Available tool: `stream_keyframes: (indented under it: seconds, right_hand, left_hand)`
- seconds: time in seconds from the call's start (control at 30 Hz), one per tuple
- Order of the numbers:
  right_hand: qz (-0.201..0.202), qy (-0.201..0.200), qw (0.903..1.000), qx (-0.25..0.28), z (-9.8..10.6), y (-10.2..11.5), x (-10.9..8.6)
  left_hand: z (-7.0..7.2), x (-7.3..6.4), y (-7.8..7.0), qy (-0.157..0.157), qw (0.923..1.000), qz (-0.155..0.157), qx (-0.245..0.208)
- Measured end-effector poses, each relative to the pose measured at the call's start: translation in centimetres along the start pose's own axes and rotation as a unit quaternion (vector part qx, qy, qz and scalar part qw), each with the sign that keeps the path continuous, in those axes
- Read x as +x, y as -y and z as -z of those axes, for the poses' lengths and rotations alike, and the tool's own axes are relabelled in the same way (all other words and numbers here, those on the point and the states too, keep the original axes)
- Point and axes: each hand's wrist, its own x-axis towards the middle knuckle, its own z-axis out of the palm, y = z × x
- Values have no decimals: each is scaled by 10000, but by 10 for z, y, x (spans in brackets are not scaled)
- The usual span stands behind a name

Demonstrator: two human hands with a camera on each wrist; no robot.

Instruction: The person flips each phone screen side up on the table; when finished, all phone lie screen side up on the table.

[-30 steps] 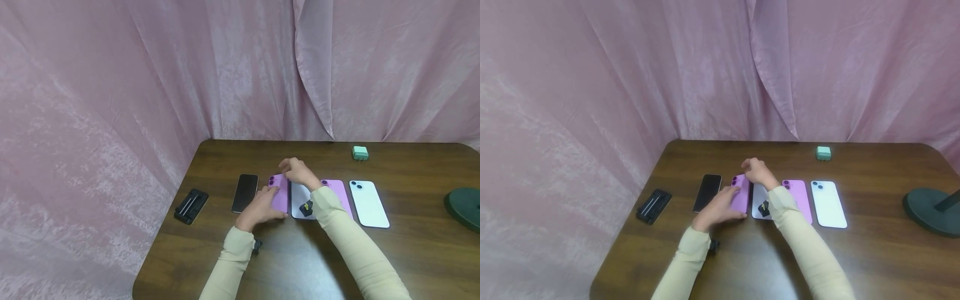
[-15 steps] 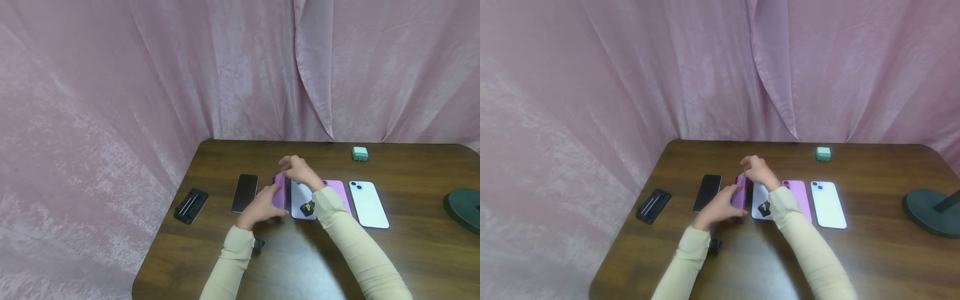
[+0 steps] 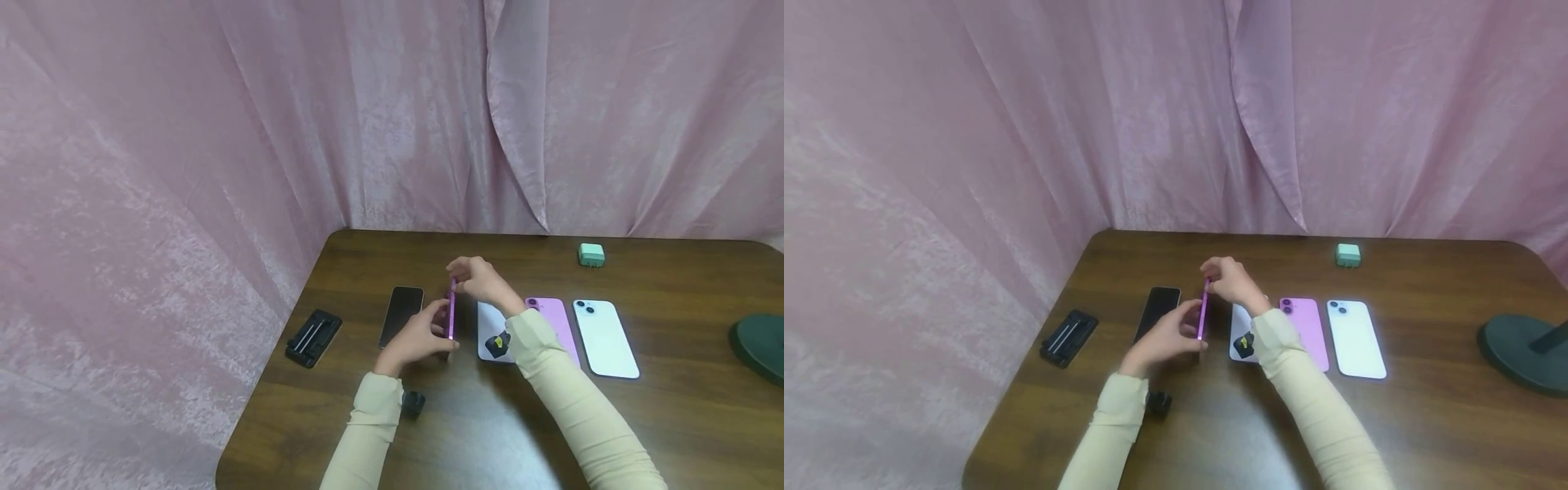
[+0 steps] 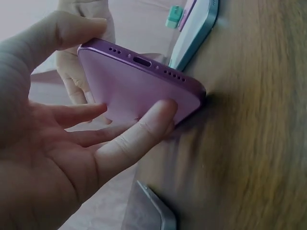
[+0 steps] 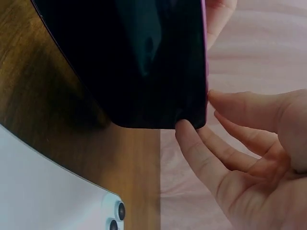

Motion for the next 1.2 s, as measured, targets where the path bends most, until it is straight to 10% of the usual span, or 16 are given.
stream_keyframes:
  seconds: [0.67, 1.2]
  right_hand:
    - [-1032, 736, 9882, 858, -12, -14, 4]
    - [-1477, 376, 9869, 537, -27, -16, 6]
  left_hand:
    - [11, -8, 3, 125, 9998, -45, -115]
    - [13, -7, 16, 217, 9986, -199, -440]
